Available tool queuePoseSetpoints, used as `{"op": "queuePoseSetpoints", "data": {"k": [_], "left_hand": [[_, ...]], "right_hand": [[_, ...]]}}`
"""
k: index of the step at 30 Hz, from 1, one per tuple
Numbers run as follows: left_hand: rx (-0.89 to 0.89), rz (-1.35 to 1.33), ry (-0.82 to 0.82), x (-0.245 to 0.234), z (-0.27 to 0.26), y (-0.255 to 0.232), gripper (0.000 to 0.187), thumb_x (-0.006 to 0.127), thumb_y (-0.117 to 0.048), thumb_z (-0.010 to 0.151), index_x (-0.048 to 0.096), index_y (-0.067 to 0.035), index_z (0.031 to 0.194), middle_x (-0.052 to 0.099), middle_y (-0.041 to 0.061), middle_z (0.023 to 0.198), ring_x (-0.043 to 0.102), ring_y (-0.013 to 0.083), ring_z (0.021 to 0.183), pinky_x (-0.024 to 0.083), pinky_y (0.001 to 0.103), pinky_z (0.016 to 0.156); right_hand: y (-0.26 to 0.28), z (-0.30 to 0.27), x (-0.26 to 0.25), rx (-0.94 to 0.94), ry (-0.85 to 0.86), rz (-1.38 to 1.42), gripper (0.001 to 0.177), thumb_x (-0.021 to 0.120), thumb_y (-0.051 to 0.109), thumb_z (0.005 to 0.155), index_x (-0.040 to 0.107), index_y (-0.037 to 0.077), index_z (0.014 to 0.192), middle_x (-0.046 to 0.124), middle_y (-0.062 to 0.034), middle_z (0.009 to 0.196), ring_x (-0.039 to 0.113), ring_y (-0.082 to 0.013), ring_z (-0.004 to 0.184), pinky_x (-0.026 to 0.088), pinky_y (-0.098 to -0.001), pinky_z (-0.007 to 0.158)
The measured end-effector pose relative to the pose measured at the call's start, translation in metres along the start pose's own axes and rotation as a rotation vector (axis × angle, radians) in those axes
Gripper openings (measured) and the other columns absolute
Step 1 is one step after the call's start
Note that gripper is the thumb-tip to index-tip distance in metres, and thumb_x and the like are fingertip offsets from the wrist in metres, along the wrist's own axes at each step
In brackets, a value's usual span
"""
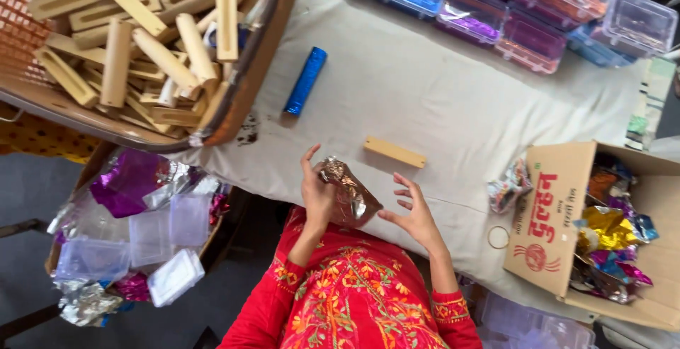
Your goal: Manually assembling and packaging small wooden components into foil wrappers.
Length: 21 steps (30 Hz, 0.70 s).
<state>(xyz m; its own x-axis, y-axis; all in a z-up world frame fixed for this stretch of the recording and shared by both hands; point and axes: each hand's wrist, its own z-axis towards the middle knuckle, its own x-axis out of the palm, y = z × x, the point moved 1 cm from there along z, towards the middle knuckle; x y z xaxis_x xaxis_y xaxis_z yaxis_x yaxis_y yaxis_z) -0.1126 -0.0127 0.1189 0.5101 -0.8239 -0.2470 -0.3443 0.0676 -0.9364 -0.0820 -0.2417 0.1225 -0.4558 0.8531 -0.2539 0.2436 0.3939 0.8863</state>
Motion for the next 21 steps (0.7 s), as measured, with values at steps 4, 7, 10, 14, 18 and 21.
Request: {"op": "queuePoseSetpoints", "data": {"k": [4, 7, 10, 14, 18, 21], "left_hand": [[0.112, 0.144, -0.006, -0.024, 0.024, -0.009, 0.079, 0.074, 0.003, 0.082, 0.037, -0.017, 0.149, 0.079, 0.012, 0.099, 0.075, 0.0286, 0.086, 0.056, 0.041, 0.076], [0.128, 0.307, 0.054, -0.039, 0.047, -0.002, 0.084, 0.075, 0.001, 0.081, 0.034, -0.018, 0.151, 0.079, 0.011, 0.098, 0.074, 0.0336, 0.081, 0.055, 0.046, 0.072], [0.245, 0.472, 0.134, -0.056, 0.061, 0.007, 0.092, 0.073, 0.003, 0.079, 0.029, -0.018, 0.157, 0.079, 0.009, 0.098, 0.074, 0.0342, 0.076, 0.055, 0.047, 0.066], [0.347, 0.426, 0.287, -0.079, 0.078, -0.008, 0.098, 0.082, -0.008, 0.077, 0.026, -0.017, 0.157, 0.076, 0.009, 0.089, 0.072, 0.0316, 0.07, 0.055, 0.044, 0.06], [0.221, 0.214, 0.544, -0.094, 0.096, -0.001, 0.076, 0.085, -0.015, 0.08, 0.047, -0.014, 0.146, 0.077, 0.008, 0.08, 0.071, 0.0229, 0.066, 0.055, 0.037, 0.06], [0.156, 0.075, 0.682, -0.098, 0.1, 0.002, 0.047, 0.083, -0.016, 0.087, 0.067, -0.013, 0.131, 0.079, 0.007, 0.083, 0.073, 0.0146, 0.07, 0.054, 0.031, 0.062]], "right_hand": [[0.028, 0.017, 0.064, -0.174, -0.051, -0.323, 0.118, 0.093, 0.025, 0.057, 0.033, 0.009, 0.158, 0.041, -0.0125, 0.152, 0.05, -0.0284, 0.131, 0.048, -0.0436, 0.109], [0.063, 0.023, 0.111, -0.575, -0.226, -0.387, 0.134, 0.094, 0.046, 0.058, 0.015, 0.0, 0.156, 0.025, -0.0203, 0.157, 0.037, -0.0378, 0.138, 0.038, -0.0504, 0.112], [0.089, 0.022, 0.136, -0.723, -0.254, -0.429, 0.124, 0.084, 0.05, 0.066, 0.017, -0.002, 0.156, 0.022, -0.0272, 0.16, 0.034, -0.0397, 0.144, 0.033, -0.0517, 0.117], [0.067, 0.039, 0.142, -0.266, -0.375, -0.263, 0.055, 0.078, 0.032, 0.089, 0.063, -0.003, 0.129, 0.068, -0.0173, 0.126, 0.064, -0.0255, 0.117, 0.051, -0.0363, 0.102], [0.037, 0.048, 0.12, -0.031, -0.593, 0.202, 0.026, 0.077, 0.018, 0.092, 0.074, -0.002, 0.108, 0.075, -0.0061, 0.097, 0.069, -0.0116, 0.086, 0.055, -0.0244, 0.077], [0.009, 0.042, 0.101, -0.089, -0.741, 0.51, 0.02, 0.076, 0.011, 0.097, 0.073, -0.001, 0.113, 0.073, -0.0048, 0.104, 0.066, -0.0087, 0.091, 0.054, -0.0235, 0.08]]}}
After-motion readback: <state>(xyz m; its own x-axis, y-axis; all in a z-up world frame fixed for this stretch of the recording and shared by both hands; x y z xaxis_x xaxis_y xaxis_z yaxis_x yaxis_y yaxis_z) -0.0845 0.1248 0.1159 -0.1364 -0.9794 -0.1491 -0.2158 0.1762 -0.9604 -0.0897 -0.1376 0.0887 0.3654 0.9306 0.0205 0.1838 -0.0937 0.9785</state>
